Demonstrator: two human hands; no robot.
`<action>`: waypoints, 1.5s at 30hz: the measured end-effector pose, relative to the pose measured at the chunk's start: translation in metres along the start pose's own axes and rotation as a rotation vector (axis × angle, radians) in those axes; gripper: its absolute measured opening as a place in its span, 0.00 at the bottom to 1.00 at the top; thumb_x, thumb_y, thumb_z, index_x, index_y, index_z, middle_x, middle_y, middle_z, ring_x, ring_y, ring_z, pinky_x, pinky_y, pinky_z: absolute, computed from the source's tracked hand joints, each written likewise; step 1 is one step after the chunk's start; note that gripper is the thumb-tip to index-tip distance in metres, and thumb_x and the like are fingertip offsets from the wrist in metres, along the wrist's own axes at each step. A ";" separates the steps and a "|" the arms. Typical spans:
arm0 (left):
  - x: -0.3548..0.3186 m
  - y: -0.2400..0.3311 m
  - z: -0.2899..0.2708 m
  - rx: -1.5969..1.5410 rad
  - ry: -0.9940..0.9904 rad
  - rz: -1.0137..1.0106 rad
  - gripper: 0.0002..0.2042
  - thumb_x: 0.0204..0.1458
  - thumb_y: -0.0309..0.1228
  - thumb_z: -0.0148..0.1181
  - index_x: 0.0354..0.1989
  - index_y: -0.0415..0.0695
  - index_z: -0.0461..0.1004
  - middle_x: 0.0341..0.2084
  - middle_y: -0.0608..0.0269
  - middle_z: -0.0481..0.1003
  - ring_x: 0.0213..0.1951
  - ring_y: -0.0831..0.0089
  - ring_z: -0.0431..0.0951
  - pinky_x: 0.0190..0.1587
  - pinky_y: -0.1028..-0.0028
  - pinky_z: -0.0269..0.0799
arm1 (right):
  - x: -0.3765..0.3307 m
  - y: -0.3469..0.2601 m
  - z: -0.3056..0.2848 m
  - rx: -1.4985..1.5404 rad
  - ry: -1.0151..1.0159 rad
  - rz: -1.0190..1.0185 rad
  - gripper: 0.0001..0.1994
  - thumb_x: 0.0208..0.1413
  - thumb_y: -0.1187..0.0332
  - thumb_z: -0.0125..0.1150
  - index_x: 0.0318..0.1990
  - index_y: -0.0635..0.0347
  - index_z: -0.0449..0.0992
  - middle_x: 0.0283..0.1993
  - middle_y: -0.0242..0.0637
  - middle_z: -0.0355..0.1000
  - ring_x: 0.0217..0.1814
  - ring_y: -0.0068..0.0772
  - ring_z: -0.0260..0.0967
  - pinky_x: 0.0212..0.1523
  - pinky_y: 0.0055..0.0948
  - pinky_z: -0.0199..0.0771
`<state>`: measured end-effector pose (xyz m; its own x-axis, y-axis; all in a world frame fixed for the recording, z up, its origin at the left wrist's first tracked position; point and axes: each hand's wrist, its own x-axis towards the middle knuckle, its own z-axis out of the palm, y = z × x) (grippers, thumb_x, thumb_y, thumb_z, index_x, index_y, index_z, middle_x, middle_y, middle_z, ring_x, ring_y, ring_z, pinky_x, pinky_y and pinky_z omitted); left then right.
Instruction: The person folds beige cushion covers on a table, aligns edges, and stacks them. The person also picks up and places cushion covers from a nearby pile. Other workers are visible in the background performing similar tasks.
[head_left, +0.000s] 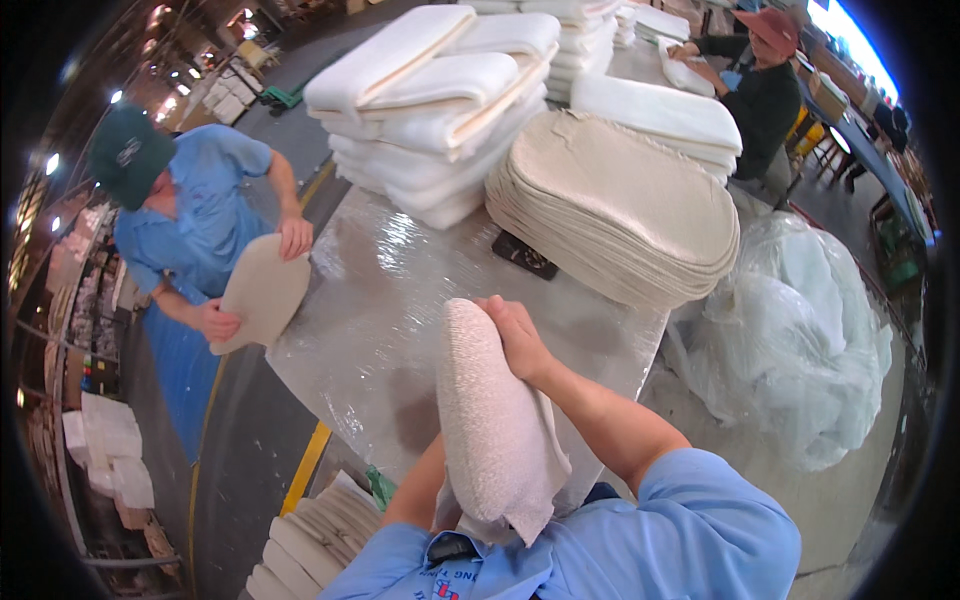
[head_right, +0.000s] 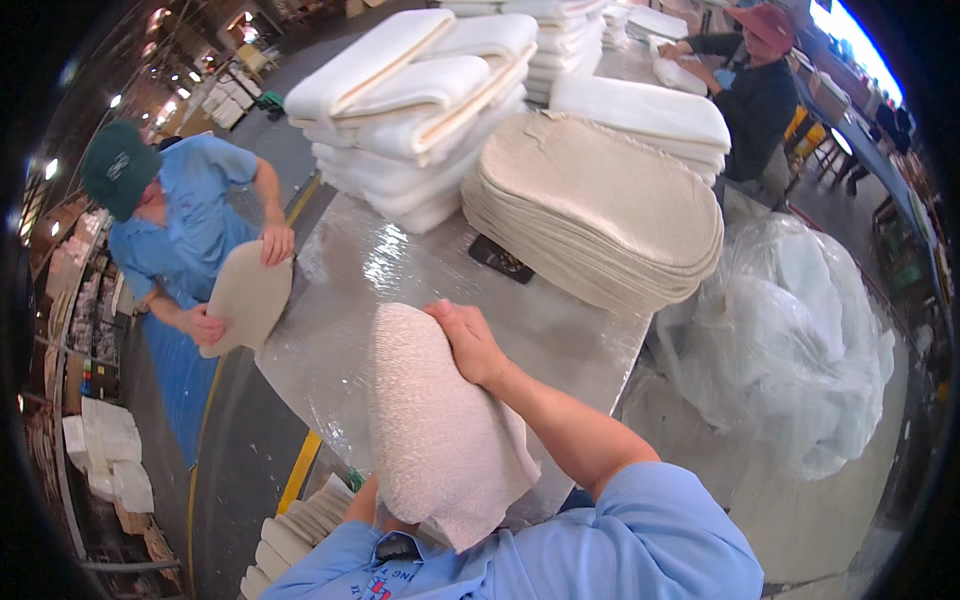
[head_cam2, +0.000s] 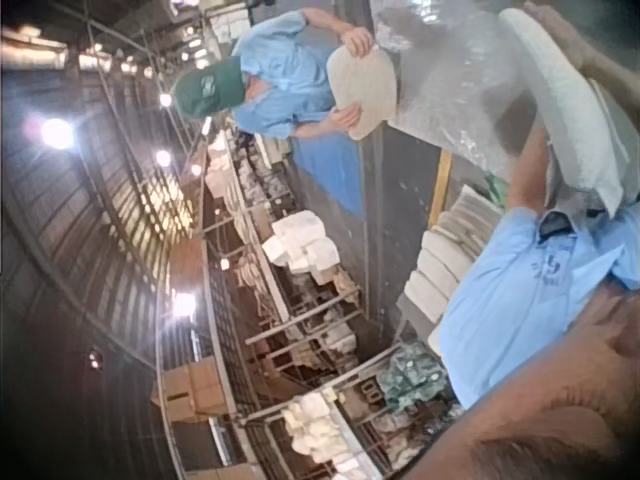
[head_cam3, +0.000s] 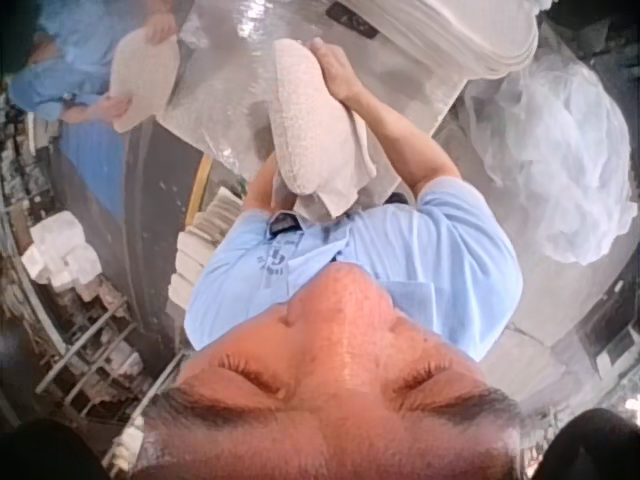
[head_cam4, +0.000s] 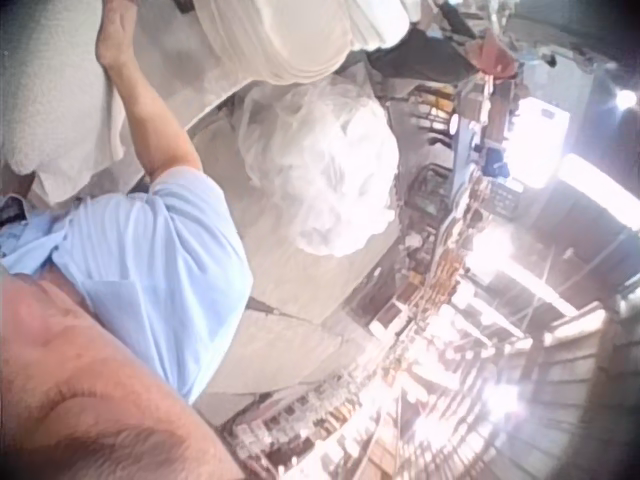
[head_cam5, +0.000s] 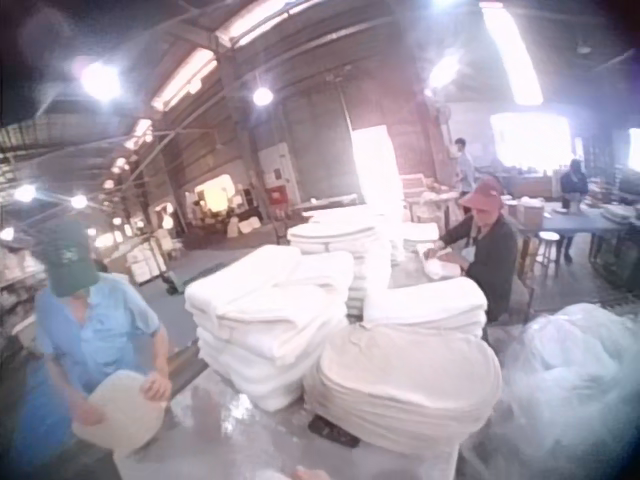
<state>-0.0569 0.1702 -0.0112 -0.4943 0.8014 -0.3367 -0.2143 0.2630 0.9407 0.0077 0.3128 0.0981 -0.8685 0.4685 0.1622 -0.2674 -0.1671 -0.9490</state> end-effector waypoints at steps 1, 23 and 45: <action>0.000 -0.004 -0.005 0.000 0.001 -0.010 0.30 0.72 0.57 0.41 0.54 0.37 0.72 0.49 0.45 0.77 0.52 0.58 0.79 0.58 0.61 0.74 | 0.000 0.010 -0.003 -0.046 0.011 0.008 0.30 0.80 0.50 0.38 0.48 0.70 0.82 0.40 0.41 0.82 0.45 0.32 0.74 0.52 0.34 0.73; -0.058 0.242 0.028 -0.055 0.084 0.489 0.36 0.69 0.58 0.47 0.70 0.37 0.65 0.63 0.45 0.72 0.63 0.60 0.74 0.64 0.66 0.70 | -0.025 0.056 -0.058 0.021 0.309 -0.122 0.24 0.78 0.54 0.46 0.41 0.70 0.79 0.35 0.35 0.75 0.41 0.24 0.66 0.47 0.31 0.71; -0.242 0.224 -0.001 0.474 0.109 0.386 0.47 0.45 0.51 0.71 0.78 0.67 0.56 0.81 0.38 0.39 0.78 0.40 0.51 0.74 0.41 0.54 | -0.058 0.084 -0.021 -0.249 0.111 0.129 0.28 0.72 0.49 0.45 0.38 0.69 0.80 0.40 0.63 0.77 0.42 0.67 0.74 0.46 0.52 0.72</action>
<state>0.0134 0.0346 0.2807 -0.5503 0.8333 0.0530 0.3820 0.1948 0.9034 0.0447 0.2897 0.0031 -0.8340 0.5514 0.0185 -0.0354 -0.0200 -0.9992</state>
